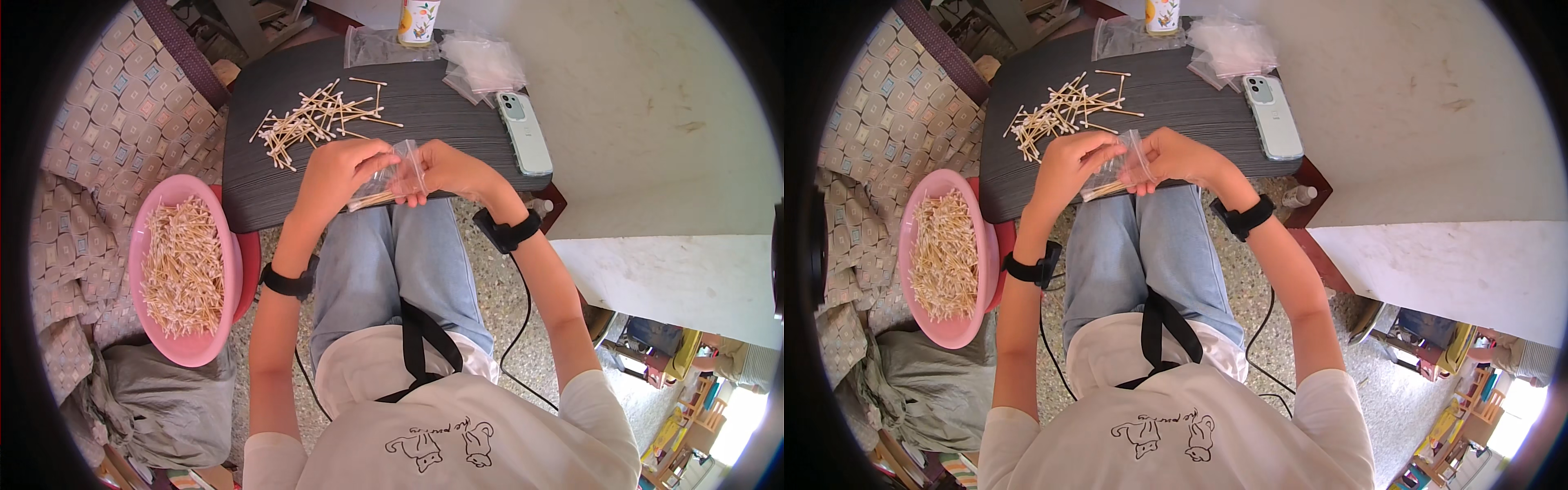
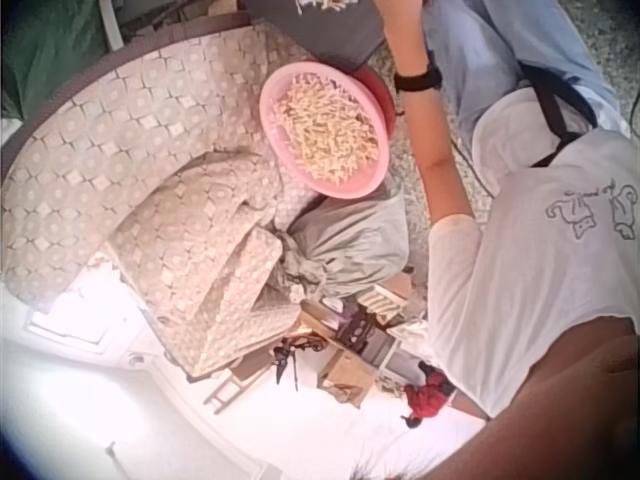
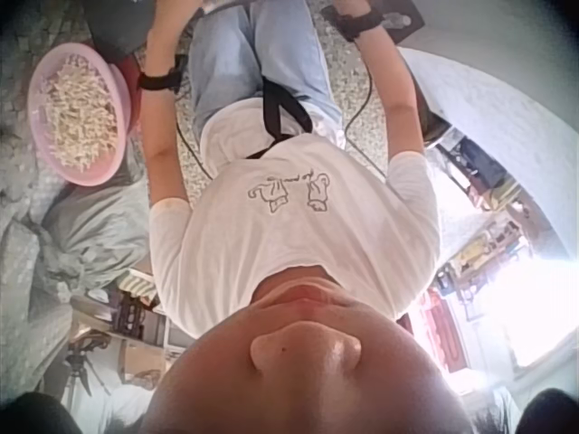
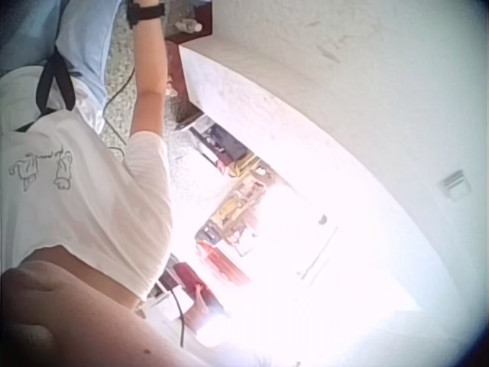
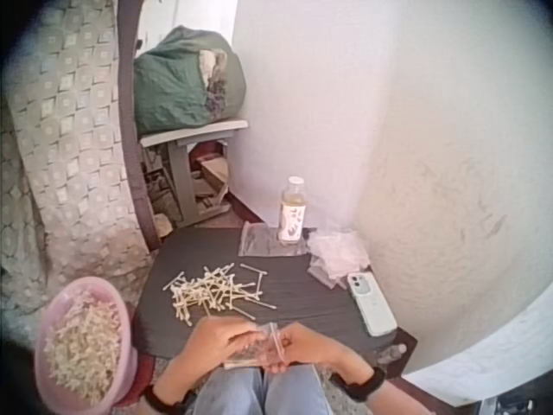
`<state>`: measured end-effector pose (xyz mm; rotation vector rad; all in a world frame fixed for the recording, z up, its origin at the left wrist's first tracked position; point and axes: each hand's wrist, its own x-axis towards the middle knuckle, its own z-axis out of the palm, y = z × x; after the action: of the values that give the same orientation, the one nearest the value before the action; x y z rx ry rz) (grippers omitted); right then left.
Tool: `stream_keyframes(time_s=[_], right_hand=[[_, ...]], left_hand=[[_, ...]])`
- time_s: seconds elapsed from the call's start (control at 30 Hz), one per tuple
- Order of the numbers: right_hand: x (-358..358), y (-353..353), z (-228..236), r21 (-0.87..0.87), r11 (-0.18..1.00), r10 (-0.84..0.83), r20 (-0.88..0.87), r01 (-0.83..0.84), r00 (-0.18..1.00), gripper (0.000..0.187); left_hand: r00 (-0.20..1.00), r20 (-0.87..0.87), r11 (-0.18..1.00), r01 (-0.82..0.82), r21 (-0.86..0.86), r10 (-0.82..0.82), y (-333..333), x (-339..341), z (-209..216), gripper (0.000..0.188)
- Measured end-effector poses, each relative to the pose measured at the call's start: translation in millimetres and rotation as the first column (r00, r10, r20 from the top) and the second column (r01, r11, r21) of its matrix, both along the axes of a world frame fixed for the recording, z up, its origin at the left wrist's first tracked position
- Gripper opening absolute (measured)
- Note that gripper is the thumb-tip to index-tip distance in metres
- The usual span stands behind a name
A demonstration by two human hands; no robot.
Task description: The person aligns several wooden cotton swabs on a desk, picks them up by hand, and slides them into a small plastic bag. They repeat this process with another group of swabs.
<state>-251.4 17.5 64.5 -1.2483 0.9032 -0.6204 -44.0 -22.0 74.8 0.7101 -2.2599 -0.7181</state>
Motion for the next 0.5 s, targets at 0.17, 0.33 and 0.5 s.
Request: stream_keyframes(time_s=[0.17, 0.33, 0.5], right_hand=[[1, 0, 1, 0.011, 0.999, 0.040, -0.019, -0.040, 0.999, 0.024], [-7, 4, -5, 0.083, 0.994, -0.070, 0.063, 0.064, 0.996, 0.025], [-7, 5, -5, -0.001, 1.000, -0.023, -0.008, 0.023, 1.000, 0.026]], left_hand=[[0.995, -0.092, 0.996, 0.024, -0.081, -0.031, -5, 1, -15, 0.013], [0.997, -0.073, 1.000, -0.015, -0.003, 0.015, -1, 0, -12, 0.013], [0.993, -0.055, 0.994, -0.109, -0.017, 0.108, -5, -1, -16, 0.015]])
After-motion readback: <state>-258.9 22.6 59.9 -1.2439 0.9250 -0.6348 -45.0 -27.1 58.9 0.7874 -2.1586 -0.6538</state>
